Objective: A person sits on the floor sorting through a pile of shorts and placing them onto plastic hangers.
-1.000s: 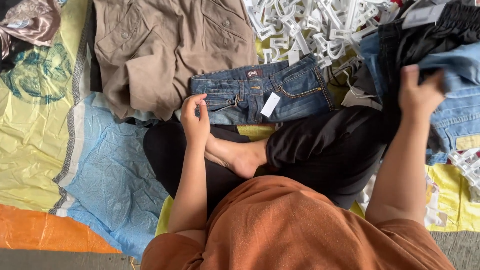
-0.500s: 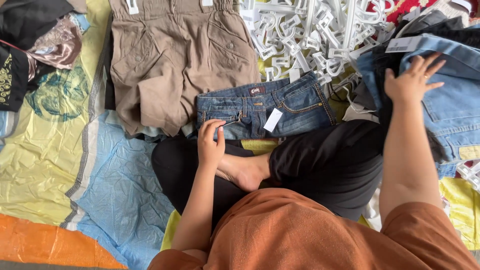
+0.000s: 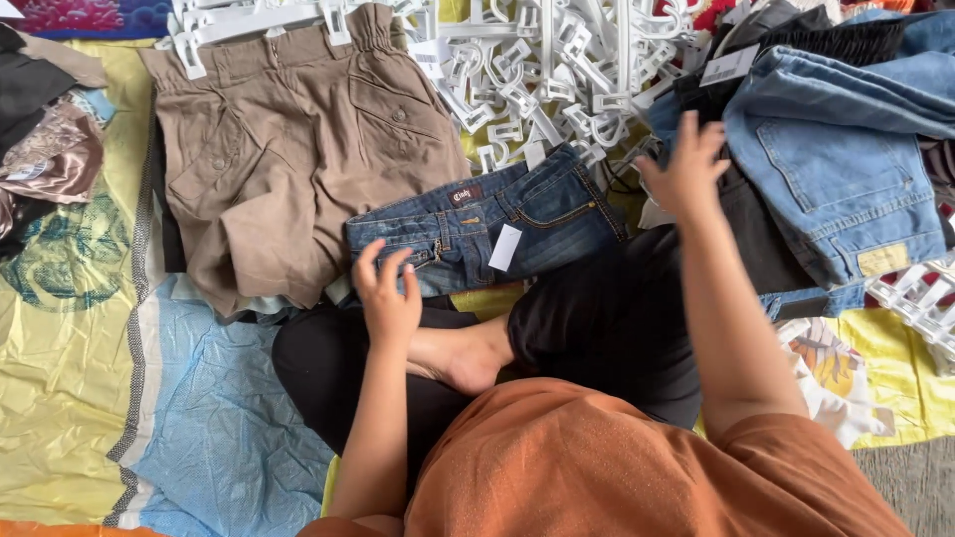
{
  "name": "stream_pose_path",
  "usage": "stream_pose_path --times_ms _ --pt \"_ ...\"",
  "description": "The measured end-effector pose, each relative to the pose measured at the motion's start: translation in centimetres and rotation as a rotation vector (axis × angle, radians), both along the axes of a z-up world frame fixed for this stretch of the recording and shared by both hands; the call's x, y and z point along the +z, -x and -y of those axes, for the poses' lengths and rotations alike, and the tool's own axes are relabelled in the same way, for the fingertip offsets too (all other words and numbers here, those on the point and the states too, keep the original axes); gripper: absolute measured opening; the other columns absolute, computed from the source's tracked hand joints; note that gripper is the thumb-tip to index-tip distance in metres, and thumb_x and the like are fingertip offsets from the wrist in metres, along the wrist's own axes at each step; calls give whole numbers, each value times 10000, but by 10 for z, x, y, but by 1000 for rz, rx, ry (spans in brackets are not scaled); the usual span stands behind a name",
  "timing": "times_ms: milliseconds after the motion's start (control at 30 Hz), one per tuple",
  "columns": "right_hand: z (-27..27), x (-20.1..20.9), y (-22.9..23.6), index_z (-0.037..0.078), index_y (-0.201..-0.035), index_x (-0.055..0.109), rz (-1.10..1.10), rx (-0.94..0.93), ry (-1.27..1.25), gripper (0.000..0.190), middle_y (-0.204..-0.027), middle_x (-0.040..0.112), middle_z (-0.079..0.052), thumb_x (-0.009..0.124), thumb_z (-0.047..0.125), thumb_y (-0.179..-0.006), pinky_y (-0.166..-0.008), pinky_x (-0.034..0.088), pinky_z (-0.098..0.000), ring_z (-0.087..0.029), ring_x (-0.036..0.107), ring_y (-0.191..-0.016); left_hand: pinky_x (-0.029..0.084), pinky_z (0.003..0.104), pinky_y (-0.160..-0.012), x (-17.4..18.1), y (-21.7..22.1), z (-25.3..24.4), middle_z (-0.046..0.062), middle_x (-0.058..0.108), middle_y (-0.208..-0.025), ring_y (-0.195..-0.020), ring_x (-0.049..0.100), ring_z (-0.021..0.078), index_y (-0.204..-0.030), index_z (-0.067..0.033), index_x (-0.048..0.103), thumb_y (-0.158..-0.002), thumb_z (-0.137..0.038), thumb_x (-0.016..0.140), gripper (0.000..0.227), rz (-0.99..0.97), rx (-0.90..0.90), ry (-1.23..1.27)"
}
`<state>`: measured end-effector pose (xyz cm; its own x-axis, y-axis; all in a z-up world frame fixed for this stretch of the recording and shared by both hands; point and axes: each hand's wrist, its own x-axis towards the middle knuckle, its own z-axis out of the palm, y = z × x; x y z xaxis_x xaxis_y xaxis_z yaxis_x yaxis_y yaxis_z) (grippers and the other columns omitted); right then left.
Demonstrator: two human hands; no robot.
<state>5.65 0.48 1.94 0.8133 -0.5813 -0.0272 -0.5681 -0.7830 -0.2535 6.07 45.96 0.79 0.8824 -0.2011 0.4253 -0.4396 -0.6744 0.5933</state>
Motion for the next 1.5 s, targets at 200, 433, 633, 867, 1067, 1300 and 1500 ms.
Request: stream_pose_path --times_ms 200,433,633,867,1067,1300,1500 --pt "-84 -42 -14 57 -1464 450 247 315 -421 706 -1374 472 -348 775 211 -857 -1022 364 -688 -564 407 -1299 435 511 -1024 -2 -27 -17 136 456 -1327 -1181 525 375 -1255 -141 595 -869 -70 677 401 -41 220 -28" --pt "-51 -103 -27 185 -1349 587 69 283 -439 452 -1220 605 -85 711 346 -946 -980 492 -427 -284 611 -1172 406 558 -1018 -23 -34 -16 116 421 -1315 -1241 470 401 -1299 -152 506 -1001 -219 612 323 -386 452 113" --pt "-59 -66 -26 5 -1370 538 97 157 -572 478 -1213 588 -279 681 239 -978 -989 481 -547 -434 582 -1167 456 528 -1004 -27 -36 -14 128 420 -1305 -1196 521 348 -1390 -131 373 -949 -214 710 562 -401 504 154" --pt "-47 -84 -28 39 -1317 608 164 106 -568 546 -962 661 -161 740 463 -1000 -793 563 -426 -309 688 -942 492 490 -967 -31 -34 -16 117 463 -1234 -1109 572 314 -1461 -122 322 -892 -214 778 735 -340 498 153" --pt "-58 -62 -27 6 -1266 639 219 158 -586 373 -954 685 -212 726 252 -1000 -776 551 -463 -365 687 -908 519 487 -906 -49 -34 -21 80 569 -1060 -1029 642 322 -1416 -156 426 -823 -338 834 743 -347 553 125" --pt "-55 -73 -17 33 -1082 690 296 169 -693 198 -816 632 -164 660 111 -902 -737 510 -488 -317 639 -830 514 470 -863 -50 -33 -24 59 589 -985 -972 634 305 -1328 -126 545 -828 -325 828 607 -306 535 153" --pt "-61 -49 -5 70 -867 602 459 141 -1115 74 -645 533 14 637 17 -828 -602 335 -209 -75 464 -615 389 541 -987 10 -22 8 100 455 -1236 -1127 505 351 -1378 -162 487 -848 -162 802 616 -56 438 9"
